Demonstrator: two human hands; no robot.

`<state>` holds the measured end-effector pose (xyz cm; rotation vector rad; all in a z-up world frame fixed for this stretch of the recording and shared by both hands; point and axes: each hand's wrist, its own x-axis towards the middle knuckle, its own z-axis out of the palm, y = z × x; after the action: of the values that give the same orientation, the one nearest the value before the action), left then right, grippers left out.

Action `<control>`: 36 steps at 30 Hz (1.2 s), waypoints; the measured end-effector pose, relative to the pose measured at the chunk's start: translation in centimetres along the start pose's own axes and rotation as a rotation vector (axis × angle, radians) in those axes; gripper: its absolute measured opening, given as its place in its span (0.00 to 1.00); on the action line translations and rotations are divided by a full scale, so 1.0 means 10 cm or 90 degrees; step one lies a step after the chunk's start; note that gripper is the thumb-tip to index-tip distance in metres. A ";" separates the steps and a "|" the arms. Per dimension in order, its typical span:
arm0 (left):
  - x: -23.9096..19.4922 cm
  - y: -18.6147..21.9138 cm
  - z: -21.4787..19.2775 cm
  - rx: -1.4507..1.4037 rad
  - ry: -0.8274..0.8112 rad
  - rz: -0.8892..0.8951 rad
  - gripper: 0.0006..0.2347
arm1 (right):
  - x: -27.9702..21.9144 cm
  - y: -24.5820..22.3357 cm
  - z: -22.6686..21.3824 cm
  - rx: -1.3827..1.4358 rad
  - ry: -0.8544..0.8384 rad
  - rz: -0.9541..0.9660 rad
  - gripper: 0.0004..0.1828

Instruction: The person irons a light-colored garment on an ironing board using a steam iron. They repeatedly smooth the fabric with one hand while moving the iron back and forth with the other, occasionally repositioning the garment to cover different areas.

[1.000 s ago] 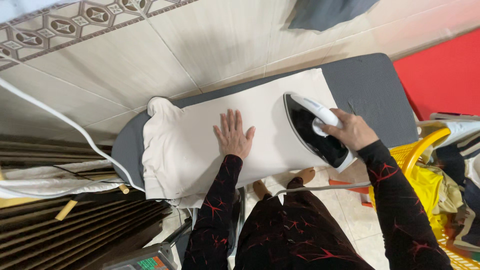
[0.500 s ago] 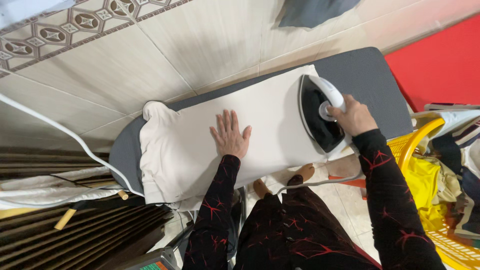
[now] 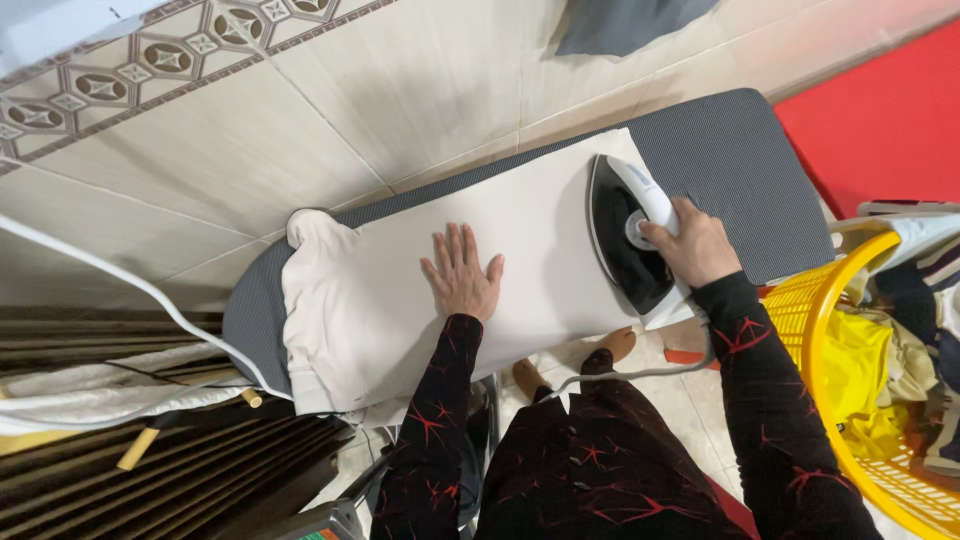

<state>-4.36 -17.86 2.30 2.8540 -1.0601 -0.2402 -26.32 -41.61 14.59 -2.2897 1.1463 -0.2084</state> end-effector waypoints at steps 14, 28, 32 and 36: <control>-0.05 0.01 -0.01 0.005 0.007 0.002 0.36 | 0.25 0.01 0.04 0.020 -0.031 0.011 0.29; -0.03 0.01 0.02 0.004 0.024 0.005 0.35 | 0.19 -0.12 0.00 -0.036 -0.140 -0.038 0.38; -0.03 -0.01 0.06 -0.016 0.019 0.014 0.35 | 0.12 -0.09 -0.04 -0.049 -0.166 -0.051 0.35; -0.03 -0.20 0.12 -0.014 0.018 0.094 0.34 | 0.10 -0.07 -0.07 -0.057 -0.176 -0.101 0.34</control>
<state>-3.50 -16.19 0.87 2.7347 -1.2477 -0.1981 -25.50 -42.35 15.46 -2.3982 0.8499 0.1004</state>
